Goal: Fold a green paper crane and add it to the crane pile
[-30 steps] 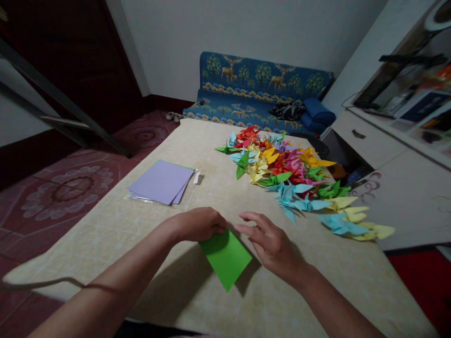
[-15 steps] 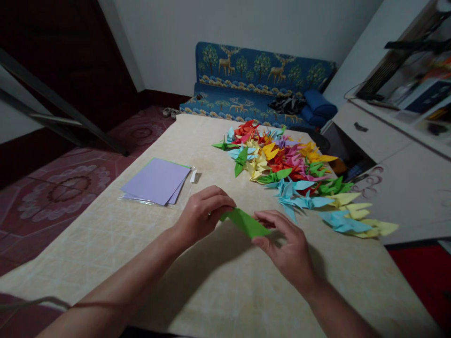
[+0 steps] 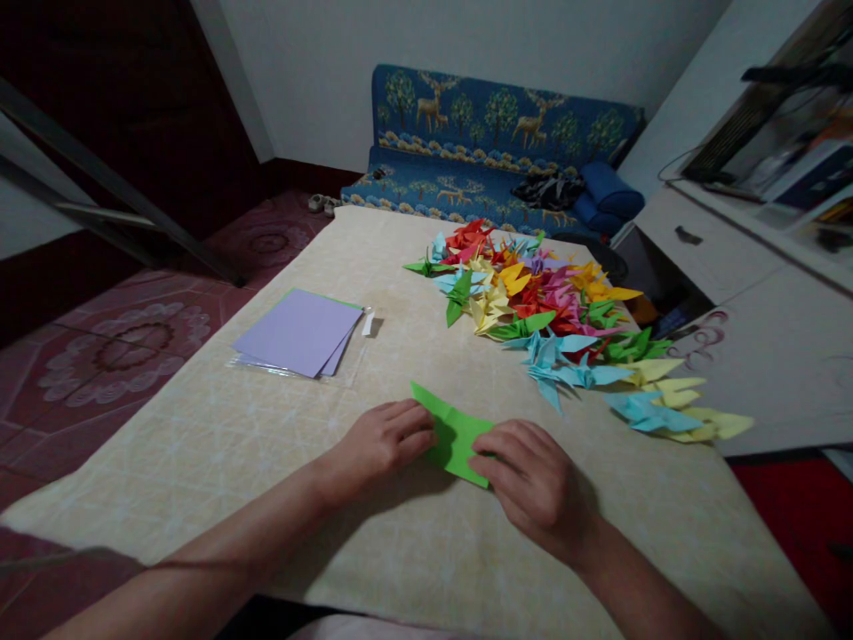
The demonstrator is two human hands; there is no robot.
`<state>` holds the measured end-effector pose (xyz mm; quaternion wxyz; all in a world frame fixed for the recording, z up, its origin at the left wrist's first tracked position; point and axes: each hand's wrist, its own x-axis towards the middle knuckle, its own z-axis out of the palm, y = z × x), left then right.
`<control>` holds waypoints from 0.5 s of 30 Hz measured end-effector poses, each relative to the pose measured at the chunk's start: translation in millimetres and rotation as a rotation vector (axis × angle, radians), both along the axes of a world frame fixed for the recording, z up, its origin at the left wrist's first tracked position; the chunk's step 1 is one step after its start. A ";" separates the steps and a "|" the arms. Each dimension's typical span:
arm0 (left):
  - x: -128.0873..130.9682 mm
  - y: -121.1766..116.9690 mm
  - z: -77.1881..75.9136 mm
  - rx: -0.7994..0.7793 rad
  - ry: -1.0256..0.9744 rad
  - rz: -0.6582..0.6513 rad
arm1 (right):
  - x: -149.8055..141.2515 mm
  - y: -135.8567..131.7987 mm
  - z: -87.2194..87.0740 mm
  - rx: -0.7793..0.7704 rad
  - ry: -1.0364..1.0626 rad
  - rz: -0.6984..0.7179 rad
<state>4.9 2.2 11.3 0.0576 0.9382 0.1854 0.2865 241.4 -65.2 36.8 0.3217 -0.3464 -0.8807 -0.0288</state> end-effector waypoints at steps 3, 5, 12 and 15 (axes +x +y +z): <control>-15.6 -15.3 -7.1 -0.077 0.124 -0.016 | 6.1 -11.8 -20.9 -0.106 -0.105 0.069; -23.6 -25.3 -7.1 -0.120 0.201 -0.001 | 10.8 -18.4 -31.2 -0.164 -0.098 0.077; -22.9 -45.8 -2.3 -0.147 0.290 0.072 | 17.2 -17.0 -37.4 -0.414 0.072 0.015; -18.4 -48.9 -7.5 -0.130 0.249 0.092 | 16.4 -8.9 -33.5 -0.551 0.162 -0.043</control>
